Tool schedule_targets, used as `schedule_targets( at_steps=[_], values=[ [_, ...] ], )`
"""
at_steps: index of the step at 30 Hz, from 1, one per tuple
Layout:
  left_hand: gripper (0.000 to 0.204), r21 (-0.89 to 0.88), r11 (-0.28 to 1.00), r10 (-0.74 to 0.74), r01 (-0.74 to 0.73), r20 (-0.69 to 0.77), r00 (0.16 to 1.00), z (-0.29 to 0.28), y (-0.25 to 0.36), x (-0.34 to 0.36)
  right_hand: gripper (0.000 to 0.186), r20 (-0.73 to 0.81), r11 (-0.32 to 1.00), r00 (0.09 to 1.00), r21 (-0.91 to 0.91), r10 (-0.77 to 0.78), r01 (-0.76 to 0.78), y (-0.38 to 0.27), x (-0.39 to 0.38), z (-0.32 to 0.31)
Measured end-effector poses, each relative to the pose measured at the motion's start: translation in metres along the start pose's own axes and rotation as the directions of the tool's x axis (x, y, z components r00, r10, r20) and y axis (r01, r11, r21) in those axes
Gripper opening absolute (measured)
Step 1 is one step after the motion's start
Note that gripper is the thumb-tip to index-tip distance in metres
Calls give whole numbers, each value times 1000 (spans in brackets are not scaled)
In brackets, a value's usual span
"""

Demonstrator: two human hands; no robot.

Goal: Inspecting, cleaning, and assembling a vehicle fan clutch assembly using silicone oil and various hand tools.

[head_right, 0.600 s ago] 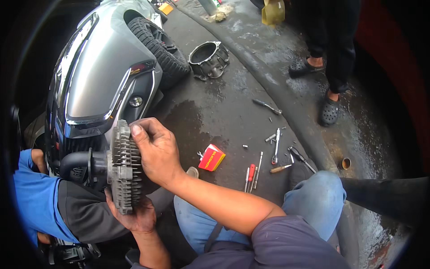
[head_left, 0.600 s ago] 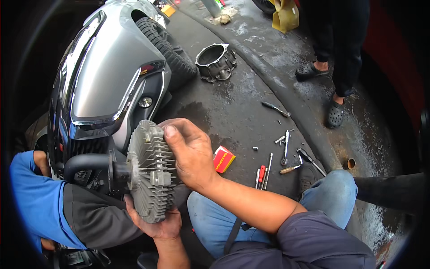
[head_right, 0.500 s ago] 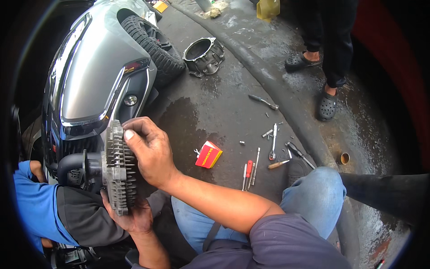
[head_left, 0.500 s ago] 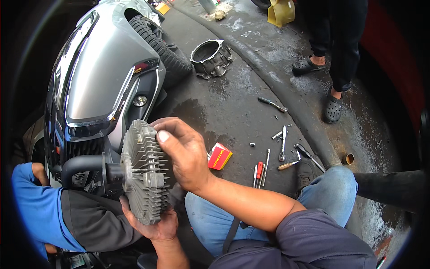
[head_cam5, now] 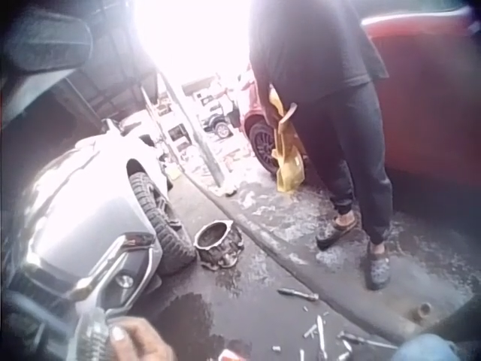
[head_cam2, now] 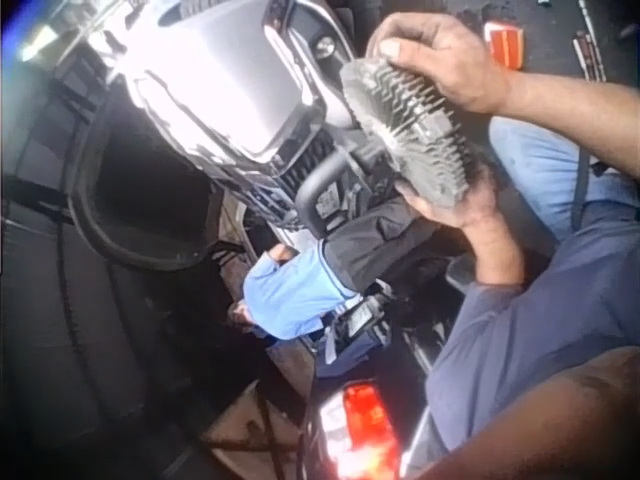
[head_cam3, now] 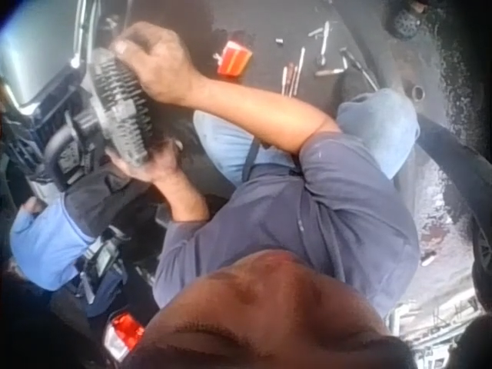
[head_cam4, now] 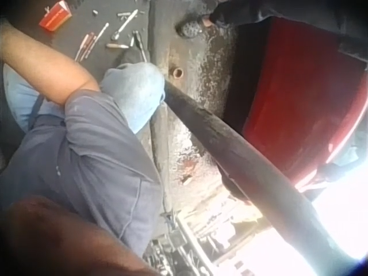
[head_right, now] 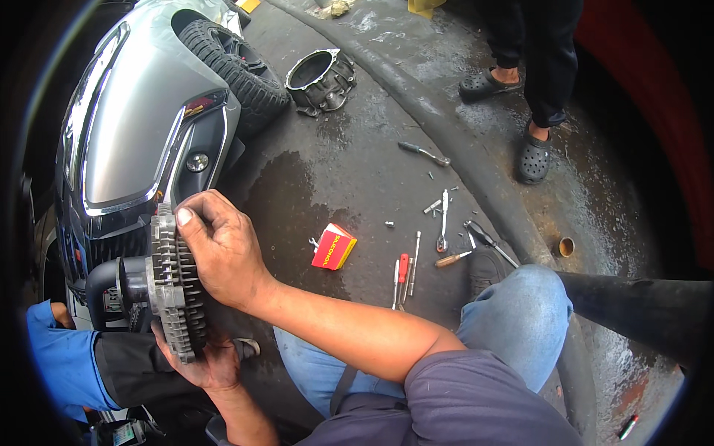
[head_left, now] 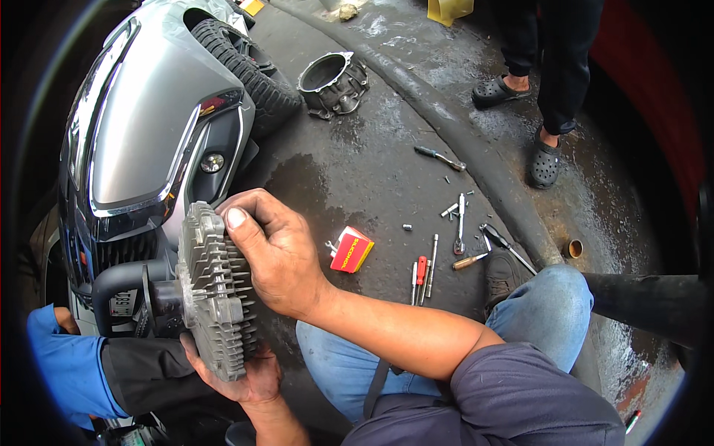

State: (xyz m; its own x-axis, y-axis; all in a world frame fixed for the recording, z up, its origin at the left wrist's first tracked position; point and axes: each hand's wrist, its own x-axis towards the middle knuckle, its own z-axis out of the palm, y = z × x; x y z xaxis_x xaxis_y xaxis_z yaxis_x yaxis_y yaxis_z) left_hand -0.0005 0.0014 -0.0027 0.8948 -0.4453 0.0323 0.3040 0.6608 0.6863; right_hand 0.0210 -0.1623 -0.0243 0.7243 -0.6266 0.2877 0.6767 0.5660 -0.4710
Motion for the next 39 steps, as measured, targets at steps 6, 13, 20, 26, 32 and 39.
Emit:
schedule_targets(
  at_steps=[6,13,20,26,32,39],
  values=[
    [53,32,1000,0,0,-2,1000,-1,2,3,19,32,995,999,102,2,-6,9,0,-2],
    [57,49,998,31,-27,-86,996,-8,2,8,70,44,985,985,-50,170,-167,13,-2,-3],
    [59,58,997,58,-49,-174,983,-6,-8,14,85,94,965,961,-52,261,-257,11,-11,-6],
    [61,244,968,86,-59,-104,991,-43,17,42,67,173,943,934,66,312,-327,-17,4,-13],
    [52,894,15,355,-447,413,839,-156,91,39,37,420,505,629,377,654,-777,2,6,-25],
    [56,293,956,-61,16,145,988,-86,1,13,66,38,555,604,-444,796,-704,-10,49,-95]
  ],
)
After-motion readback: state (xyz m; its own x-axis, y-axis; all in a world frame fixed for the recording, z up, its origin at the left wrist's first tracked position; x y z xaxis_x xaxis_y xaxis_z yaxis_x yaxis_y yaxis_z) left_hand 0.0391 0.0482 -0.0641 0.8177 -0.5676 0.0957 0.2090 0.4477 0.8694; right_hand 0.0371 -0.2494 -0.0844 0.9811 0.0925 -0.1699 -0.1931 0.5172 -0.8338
